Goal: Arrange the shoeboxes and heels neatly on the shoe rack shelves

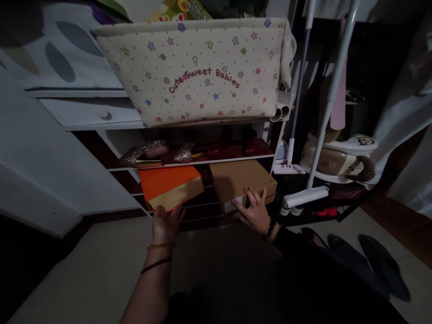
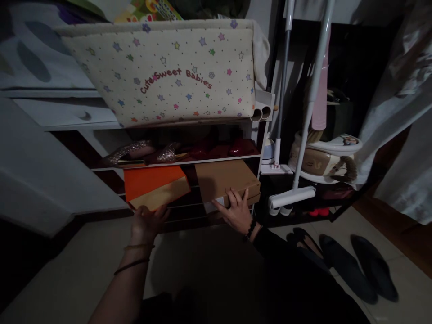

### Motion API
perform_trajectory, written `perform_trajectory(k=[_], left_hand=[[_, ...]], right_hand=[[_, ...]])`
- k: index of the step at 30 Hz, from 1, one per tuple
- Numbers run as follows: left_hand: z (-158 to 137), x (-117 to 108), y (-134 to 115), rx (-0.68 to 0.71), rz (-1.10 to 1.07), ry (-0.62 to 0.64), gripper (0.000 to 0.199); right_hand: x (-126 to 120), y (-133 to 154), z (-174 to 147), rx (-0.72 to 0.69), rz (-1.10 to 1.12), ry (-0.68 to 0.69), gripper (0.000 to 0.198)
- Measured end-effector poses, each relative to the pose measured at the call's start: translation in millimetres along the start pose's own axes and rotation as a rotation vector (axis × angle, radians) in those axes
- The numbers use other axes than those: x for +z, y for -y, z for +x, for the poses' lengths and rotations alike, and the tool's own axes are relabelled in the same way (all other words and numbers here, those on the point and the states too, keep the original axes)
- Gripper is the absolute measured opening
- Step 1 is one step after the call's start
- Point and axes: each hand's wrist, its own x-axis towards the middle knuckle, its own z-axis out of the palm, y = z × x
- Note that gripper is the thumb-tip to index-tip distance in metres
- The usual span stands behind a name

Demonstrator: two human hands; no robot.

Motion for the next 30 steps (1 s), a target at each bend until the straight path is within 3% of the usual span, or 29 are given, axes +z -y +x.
perform_trajectory(k=[4, 7, 12, 17, 20, 24, 27, 30], left_hand=[[1, -1, -4, -0.013, 0.000, -0.089, 0.019], [-6, 1, 8, -0.058, 0.013, -0.064, 0.020], [-25, 11, 41, -0.236, 0.145, 0.120, 0.024], [-46, 23, 60, -0.363, 0.169, 0.395, 0.048], [-55, 27, 68, -0.360, 0.123, 0.477, 0.062], [-60, 31, 80, -0.369, 0.175, 0.558, 0.063], [-58, 30, 93, -0.306, 0.296, 0.505, 0.048], [-52, 27, 104, -0.203, 0.346, 0.450, 0.038]], right_hand=[[-19, 8, -16, 0.002, 0.031, -0.012, 0.083], [-34, 17, -29, 0.012, 0.040, -0.034, 0.085], [-63, 32, -53, 0.010, 0.100, -0.098, 0.094], [-98, 44, -83, 0.088, 0.163, -0.171, 0.117], [-113, 53, -99, 0.262, 0.264, -0.238, 0.132], [-115, 64, -110, 0.683, 0.645, -0.360, 0.145], [-109, 65, -111, 0.951, 0.993, -0.495, 0.137], [-99, 61, -110, 1.103, 1.249, -0.578, 0.114]])
